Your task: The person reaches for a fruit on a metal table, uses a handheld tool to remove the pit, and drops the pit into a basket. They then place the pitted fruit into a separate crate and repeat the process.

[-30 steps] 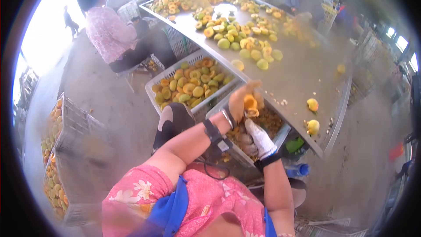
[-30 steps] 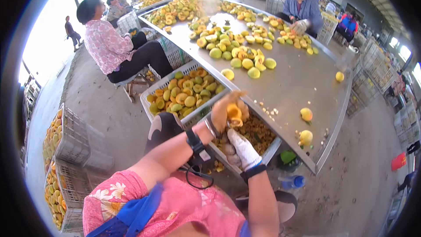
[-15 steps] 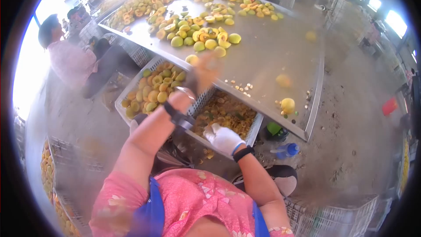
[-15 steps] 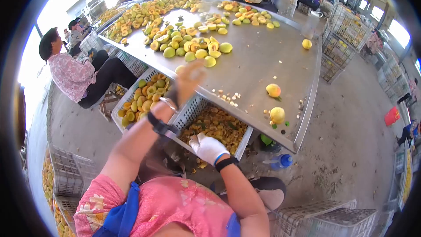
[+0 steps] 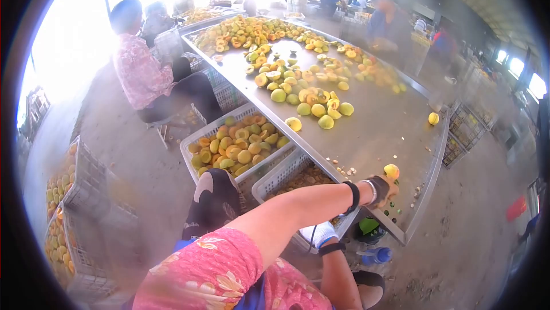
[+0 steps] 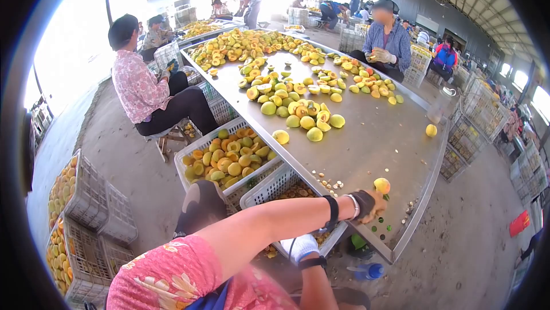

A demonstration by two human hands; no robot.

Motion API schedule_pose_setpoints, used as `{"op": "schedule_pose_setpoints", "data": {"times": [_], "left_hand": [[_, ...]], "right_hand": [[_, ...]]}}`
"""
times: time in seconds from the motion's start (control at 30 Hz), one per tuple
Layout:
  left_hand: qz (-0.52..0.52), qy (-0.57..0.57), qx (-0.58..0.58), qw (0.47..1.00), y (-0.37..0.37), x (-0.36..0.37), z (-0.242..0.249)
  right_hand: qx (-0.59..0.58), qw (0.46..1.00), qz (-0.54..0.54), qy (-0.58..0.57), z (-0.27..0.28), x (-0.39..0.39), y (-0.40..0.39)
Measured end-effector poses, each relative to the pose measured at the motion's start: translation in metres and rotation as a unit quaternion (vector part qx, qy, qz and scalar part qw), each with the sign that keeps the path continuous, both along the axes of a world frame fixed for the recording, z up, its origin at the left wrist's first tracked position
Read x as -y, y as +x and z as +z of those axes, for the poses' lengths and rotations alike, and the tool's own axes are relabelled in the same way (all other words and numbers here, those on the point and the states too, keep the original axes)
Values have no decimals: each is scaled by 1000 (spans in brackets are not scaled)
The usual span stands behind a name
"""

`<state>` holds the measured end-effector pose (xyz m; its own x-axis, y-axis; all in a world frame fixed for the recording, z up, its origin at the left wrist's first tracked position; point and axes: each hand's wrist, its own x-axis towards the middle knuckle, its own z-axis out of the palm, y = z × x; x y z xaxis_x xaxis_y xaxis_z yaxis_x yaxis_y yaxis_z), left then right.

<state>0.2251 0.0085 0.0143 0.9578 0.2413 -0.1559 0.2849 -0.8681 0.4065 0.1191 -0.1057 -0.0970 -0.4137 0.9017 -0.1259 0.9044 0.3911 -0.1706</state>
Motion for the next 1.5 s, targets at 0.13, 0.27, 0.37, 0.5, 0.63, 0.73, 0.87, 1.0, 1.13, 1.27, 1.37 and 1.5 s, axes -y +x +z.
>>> {"op": "schedule_pose_setpoints", "data": {"times": [0.13,0.27,0.37,0.5,0.63,0.73,0.87,1.0,1.13,1.27,1.37,1.5], "left_hand": [[200,-271,184,923,-56,-23,3],[172,-525,434,712,-118,-54,-17],[183,-693,484,502,-179,-51,6],[200,-714,524,419,-224,-38,7],[173,-726,547,380,-234,-24,-6],[168,-730,539,384,-239,-11,0],[171,-703,534,437,-235,-7,-2],[194,-696,534,440,-230,-4,-5],[233,-648,546,478,-226,1,-14],[282,-643,543,460,-226,6,-2],[315,-665,491,466,-234,-2,0],[369,-488,526,591,-229,6,3]], "right_hand": [[-69,990,-16,123,7,-5,11],[-354,894,-273,37,35,-1,6],[-484,815,-319,-14,79,4,-3],[-538,797,-268,56,74,-9,-8],[-542,791,-272,83,91,-15,-14],[-551,781,-283,77,98,-18,-17],[-530,800,-257,114,89,-25,-17],[-497,818,-264,122,88,-25,-20],[-483,823,-289,83,94,-21,-23],[-470,828,-303,32,107,-18,-27],[-406,885,-216,73,90,-19,-24],[-483,829,-281,12,87,-19,-31]]}}
